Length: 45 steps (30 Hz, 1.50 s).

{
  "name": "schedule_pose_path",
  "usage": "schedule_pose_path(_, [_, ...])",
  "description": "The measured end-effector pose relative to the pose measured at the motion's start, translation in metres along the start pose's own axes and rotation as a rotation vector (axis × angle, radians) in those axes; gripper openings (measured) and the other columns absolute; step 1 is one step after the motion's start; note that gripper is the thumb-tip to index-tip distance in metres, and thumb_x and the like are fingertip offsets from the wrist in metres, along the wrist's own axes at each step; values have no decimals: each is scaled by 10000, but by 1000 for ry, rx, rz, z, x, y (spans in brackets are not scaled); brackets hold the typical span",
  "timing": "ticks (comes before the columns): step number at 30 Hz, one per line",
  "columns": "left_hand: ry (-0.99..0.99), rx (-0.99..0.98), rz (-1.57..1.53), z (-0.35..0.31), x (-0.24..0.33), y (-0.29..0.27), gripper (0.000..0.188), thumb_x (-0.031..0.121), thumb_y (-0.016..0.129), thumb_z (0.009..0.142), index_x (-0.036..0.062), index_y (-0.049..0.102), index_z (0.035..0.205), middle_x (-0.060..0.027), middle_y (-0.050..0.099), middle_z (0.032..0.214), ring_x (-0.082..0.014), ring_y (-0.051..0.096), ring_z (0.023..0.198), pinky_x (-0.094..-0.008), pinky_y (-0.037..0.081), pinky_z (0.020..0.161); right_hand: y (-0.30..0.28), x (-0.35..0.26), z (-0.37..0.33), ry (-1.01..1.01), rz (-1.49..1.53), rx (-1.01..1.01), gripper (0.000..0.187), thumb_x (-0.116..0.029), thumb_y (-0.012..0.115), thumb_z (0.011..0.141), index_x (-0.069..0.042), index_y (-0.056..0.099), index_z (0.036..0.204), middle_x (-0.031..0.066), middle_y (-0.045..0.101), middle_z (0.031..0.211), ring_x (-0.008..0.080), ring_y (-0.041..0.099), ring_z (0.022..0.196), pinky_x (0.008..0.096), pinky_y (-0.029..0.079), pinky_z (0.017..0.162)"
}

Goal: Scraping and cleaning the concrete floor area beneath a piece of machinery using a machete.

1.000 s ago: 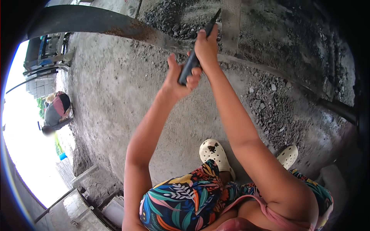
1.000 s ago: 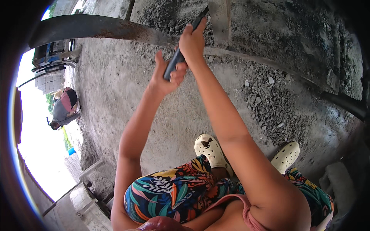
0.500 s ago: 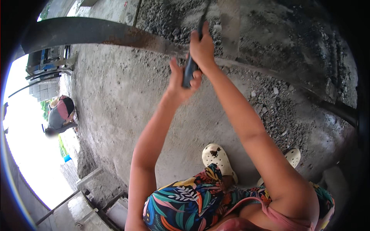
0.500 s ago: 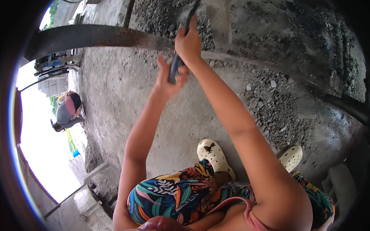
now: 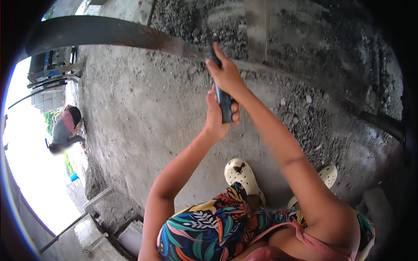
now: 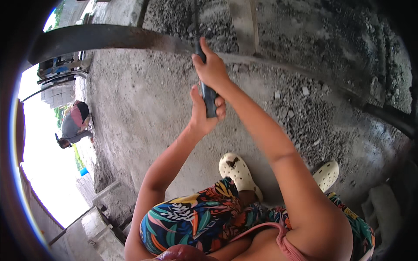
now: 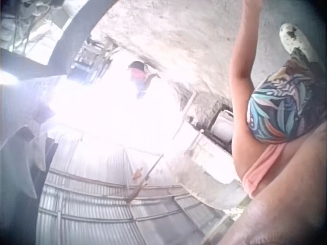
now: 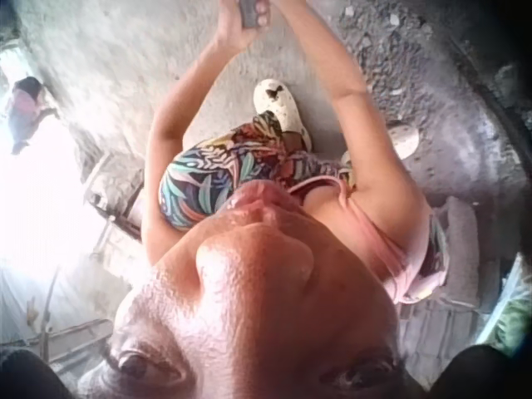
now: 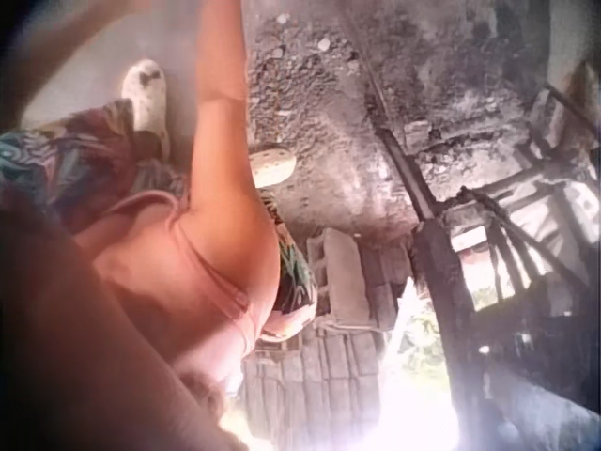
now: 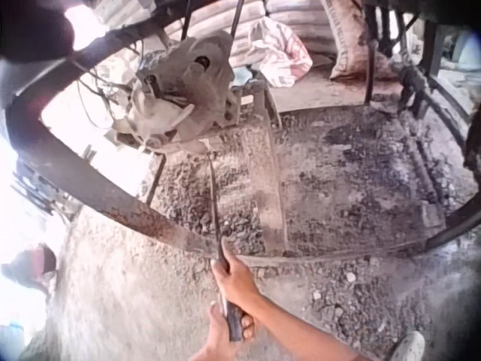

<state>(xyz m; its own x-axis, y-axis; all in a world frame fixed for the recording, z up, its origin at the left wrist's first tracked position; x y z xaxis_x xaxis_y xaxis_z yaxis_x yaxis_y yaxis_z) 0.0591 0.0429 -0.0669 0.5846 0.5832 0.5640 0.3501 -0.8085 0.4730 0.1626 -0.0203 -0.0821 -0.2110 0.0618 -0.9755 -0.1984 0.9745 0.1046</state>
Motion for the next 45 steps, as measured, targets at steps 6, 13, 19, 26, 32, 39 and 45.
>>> schedule_pose_path(6, [-109, 28, -109, 5, 1, -1, 695, 771, 363, 813, 115, 507, 991, -6, 483, 704, -136, 430, 538, -261, 372, 494, -5, 17, 20, 132, -90, -21, 717, -268, 545, 856, -24, 237, 1456, 154, 651, 812, 250, 619, 629, 368, 485, 577])
schedule_pose_path(13, [57, -93, 151, -34, -13, 23, 662, 733, 293, 864, 117, 476, 1025, -47, 539, 784, -152, 536, 664, -274, 430, 566, -17, -19, -21, 151, 106, -265, 763, -217, 598, 819, 16, 226, 1443, 144, 607, 845, 207, 600, 671, 344, 478, 574])
schedule_pose_path(19, [-177, -323, 602, -90, -101, -29, 661, 584, 181, 959, 30, 505, 1117, -164, 632, 926, -239, 616, 877, -344, 489, 797, -59, 34, -154, 460, 302, -236, 593, -79, 609, 803, 27, 352, 1327, 49, 525, 677, 164, 569, 455, 286, 455, 413])
schedule_pose_path(26, [-508, -661, 1349, -108, -68, -8, 569, 446, 269, 990, -2, 595, 1116, -147, 629, 1111, -245, 581, 1022, -354, 411, 955, -49, 40, -205, 476, 392, -216, 223, -63, 599, 770, -11, 524, 973, 33, 543, 649, 129, 547, 453, 277, 437, 432])
schedule_pose_path(32, [-280, -793, 1506, -118, -66, 14, 522, 464, 358, 956, 100, 521, 1292, -184, 610, 1168, -314, 577, 1089, -372, 425, 947, -113, 29, -201, 826, 74, -345, 193, -188, 649, 796, -60, 547, 693, 20, 525, 574, 125, 523, 454, 294, 432, 443])
schedule_pose_path(39, [-365, -904, 1428, -132, -80, 14, 520, 438, 389, 935, 113, 494, 1326, -201, 619, 1147, -337, 586, 1080, -376, 437, 941, -289, -49, -270, 697, -1056, -473, 411, -437, 662, 735, -28, 629, 750, 144, 572, 550, 298, 609, 542, 419, 470, 557])
schedule_pose_path(45, [-293, -768, 1509, -122, -72, 9, 496, 406, 409, 933, 100, 505, 1311, -172, 638, 1113, -314, 595, 1064, -357, 439, 927, -340, -100, -331, 720, -1295, -416, 349, -361, 658, 791, -14, 627, 803, 184, 595, 643, 349, 617, 617, 412, 469, 587])
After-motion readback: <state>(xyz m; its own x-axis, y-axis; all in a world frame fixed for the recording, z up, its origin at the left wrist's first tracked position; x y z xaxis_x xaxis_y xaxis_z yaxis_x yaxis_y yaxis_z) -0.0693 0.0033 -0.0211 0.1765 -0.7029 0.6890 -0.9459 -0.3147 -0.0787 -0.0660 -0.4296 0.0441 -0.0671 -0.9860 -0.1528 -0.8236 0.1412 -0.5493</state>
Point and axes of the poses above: each hand's wrist, its own z-axis towards the middle knuckle, its own y-axis out of the palm, x = y × z, the point moved 2 cm from there along z, towards the middle knuckle
